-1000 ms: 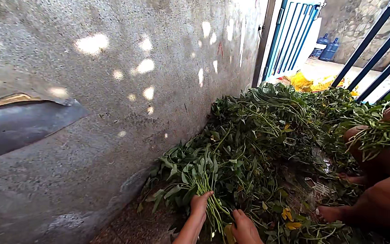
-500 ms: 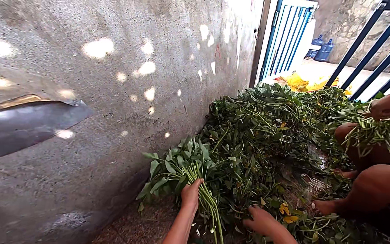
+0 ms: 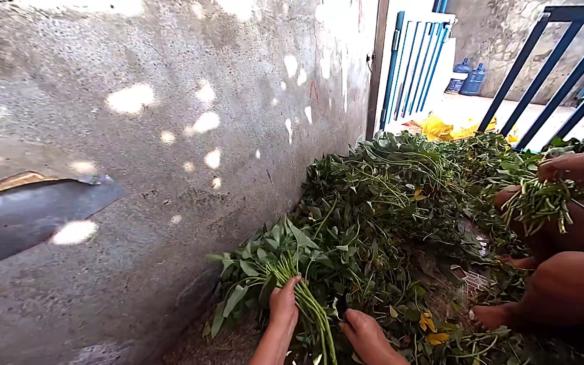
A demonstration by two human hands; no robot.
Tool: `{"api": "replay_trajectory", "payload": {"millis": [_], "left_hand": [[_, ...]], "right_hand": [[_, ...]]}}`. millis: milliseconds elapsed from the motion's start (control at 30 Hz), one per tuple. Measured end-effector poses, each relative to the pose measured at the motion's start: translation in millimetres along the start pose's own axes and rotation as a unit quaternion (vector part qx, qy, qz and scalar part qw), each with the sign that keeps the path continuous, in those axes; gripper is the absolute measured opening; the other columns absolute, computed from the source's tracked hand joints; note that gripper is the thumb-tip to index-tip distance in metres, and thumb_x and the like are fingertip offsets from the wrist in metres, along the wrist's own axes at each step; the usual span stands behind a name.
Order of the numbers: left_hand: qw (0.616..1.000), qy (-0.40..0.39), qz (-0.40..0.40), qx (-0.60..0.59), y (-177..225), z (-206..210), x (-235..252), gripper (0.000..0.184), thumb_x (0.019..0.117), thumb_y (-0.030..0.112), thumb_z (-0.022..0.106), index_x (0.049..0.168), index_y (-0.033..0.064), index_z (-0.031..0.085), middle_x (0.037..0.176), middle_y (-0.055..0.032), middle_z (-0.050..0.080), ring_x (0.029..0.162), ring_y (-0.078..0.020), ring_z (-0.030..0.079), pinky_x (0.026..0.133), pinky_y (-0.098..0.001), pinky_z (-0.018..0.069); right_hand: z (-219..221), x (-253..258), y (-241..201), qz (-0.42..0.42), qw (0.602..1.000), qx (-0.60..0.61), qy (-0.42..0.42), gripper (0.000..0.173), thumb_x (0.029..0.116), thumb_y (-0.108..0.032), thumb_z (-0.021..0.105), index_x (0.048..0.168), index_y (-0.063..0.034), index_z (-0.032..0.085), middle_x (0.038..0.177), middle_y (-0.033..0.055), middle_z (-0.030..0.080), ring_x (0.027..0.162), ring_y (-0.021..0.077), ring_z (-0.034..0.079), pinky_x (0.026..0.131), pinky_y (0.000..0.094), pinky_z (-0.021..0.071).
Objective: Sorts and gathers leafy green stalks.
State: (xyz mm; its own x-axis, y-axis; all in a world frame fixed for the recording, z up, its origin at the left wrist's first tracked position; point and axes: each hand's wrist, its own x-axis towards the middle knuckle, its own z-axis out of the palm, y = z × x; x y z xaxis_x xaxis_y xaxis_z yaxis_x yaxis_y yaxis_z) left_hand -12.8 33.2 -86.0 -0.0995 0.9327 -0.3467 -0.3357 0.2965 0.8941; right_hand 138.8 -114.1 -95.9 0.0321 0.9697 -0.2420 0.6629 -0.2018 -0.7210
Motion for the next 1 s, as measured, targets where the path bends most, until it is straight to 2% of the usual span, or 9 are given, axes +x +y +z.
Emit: {"api": "replay_trajectory", "payload": {"millis": [100, 167, 300, 400, 500, 633, 767, 900, 1000], "left_hand": [[1.0, -0.008, -0.007, -0.02, 3.9, -9.0, 10.5, 0.023, 0.0965, -0.004, 0.061, 0.118, -0.0087, 0.054, 0.088, -0.0168, 0.068, 0.071, -0.0223, 0.07, 0.068, -0.0366, 0.0628], [0.999, -0.039, -0.017, -0.013, 2.8, -9.9, 7.6, 0.024, 0.096, -0.006, 0.061, 0.119, -0.0091, 0.054, 0.091, -0.0175, 0.069, 0.074, -0.023, 0.071, 0.069, -0.0368, 0.063], [0.992, -0.115, -0.041, 0.03, -4.0, 2.4, -15.9, 0.025, 0.0943, -0.003, 0.062, 0.118, -0.0094, 0.056, 0.093, -0.0183, 0.071, 0.079, -0.0236, 0.072, 0.073, -0.0376, 0.0624], [0.989, -0.139, -0.042, 0.032, 0.4, 10.7, -27.8, 0.028, 0.0925, -0.002, 0.064, 0.12, -0.0072, 0.057, 0.099, -0.0176, 0.071, 0.088, -0.0218, 0.071, 0.08, -0.037, 0.0611], [0.992, -0.123, -0.034, 0.013, 0.9, 6.4, -22.4, 0.023, 0.0938, -0.003, 0.064, 0.115, -0.0083, 0.058, 0.093, -0.0174, 0.071, 0.081, -0.0218, 0.071, 0.076, -0.0355, 0.0611], [0.998, -0.046, -0.026, -0.034, 3.9, -1.3, -4.9, 0.019, 0.0967, -0.005, 0.06, 0.115, -0.0098, 0.055, 0.087, -0.018, 0.069, 0.073, -0.0228, 0.07, 0.07, -0.0358, 0.0617], [0.998, -0.033, -0.018, -0.057, 19.6, -10.4, 5.8, 0.022, 0.099, -0.005, 0.056, 0.12, -0.009, 0.05, 0.087, -0.0186, 0.068, 0.073, -0.0249, 0.072, 0.07, -0.0392, 0.0637], [0.993, -0.094, 0.003, 0.075, 1.8, 1.1, -16.9, 0.015, 0.1003, -0.001, 0.058, 0.111, -0.0117, 0.059, 0.084, -0.0156, 0.073, 0.076, -0.0217, 0.073, 0.076, -0.0351, 0.062], [0.99, -0.116, -0.012, 0.08, -3.3, 19.5, -42.0, 0.015, 0.096, 0.001, 0.065, 0.107, -0.0095, 0.063, 0.088, -0.014, 0.073, 0.084, -0.0193, 0.072, 0.083, -0.0341, 0.0592]], "right_hand": [[-17.0, -7.0, -2.3, 0.176, 0.952, -0.164, -0.189, 0.037, 0.1028, -0.014, 0.054, 0.135, 0.0031, 0.06, 0.141, 0.0297, 0.056, 0.126, 0.0484, 0.058, 0.101, 0.0679, 0.047], [-27.5, 0.0, -4.5, 0.186, 0.956, -0.175, -0.147, 0.042, 0.0997, -0.007, 0.055, 0.141, 0.002, 0.056, 0.152, 0.0284, 0.046, 0.126, 0.0498, 0.057, 0.099, 0.069, 0.0481], [-38.0, 33.6, -29.4, -0.082, 0.991, -0.013, 0.104, 0.041, 0.0995, -0.005, 0.049, 0.139, -0.0074, 0.059, 0.153, 0.0101, 0.052, 0.128, 0.0243, 0.062, 0.102, 0.0439, 0.055], [-27.9, 56.7, -37.9, -0.142, 0.982, -0.011, 0.121, 0.044, 0.0991, -0.005, 0.046, 0.142, -0.0055, 0.057, 0.145, 0.0142, 0.058, 0.129, 0.0272, 0.061, 0.108, 0.0441, 0.0507], [-17.0, 54.1, -38.7, -0.134, 0.976, -0.103, 0.136, 0.031, 0.1026, -0.011, 0.048, 0.125, -0.0002, 0.067, 0.118, 0.0185, 0.069, 0.115, 0.0319, 0.067, 0.103, 0.0438, 0.0527], [-13.3, 25.1, -37.0, -0.062, 0.983, -0.174, -0.012, 0.027, 0.1046, -0.005, 0.045, 0.121, 0.0013, 0.066, 0.122, 0.0229, 0.066, 0.117, 0.0385, 0.065, 0.099, 0.0524, 0.0535], [-36.9, -6.1, -23.2, 0.192, 0.926, -0.21, -0.25, 0.036, 0.1023, -0.021, 0.058, 0.124, 0.0064, 0.066, 0.134, 0.0324, 0.06, 0.127, 0.0509, 0.056, 0.102, 0.0725, 0.0432], [-57.9, 6.0, -11.8, 0.113, 0.993, 0.017, -0.042, 0.055, 0.106, -0.046, 0.05, 0.13, 0.0016, 0.063, 0.127, 0.0225, 0.066, 0.121, 0.0342, 0.063, 0.107, 0.0535, 0.0476], [-33.4, 27.3, -32.0, 0.009, 0.965, 0.258, 0.039, 0.066, 0.1046, -0.044, 0.053, 0.151, 0.0026, 0.044, 0.143, 0.0211, 0.058, 0.132, 0.0262, 0.058, 0.114, 0.0431, 0.0451]]}}
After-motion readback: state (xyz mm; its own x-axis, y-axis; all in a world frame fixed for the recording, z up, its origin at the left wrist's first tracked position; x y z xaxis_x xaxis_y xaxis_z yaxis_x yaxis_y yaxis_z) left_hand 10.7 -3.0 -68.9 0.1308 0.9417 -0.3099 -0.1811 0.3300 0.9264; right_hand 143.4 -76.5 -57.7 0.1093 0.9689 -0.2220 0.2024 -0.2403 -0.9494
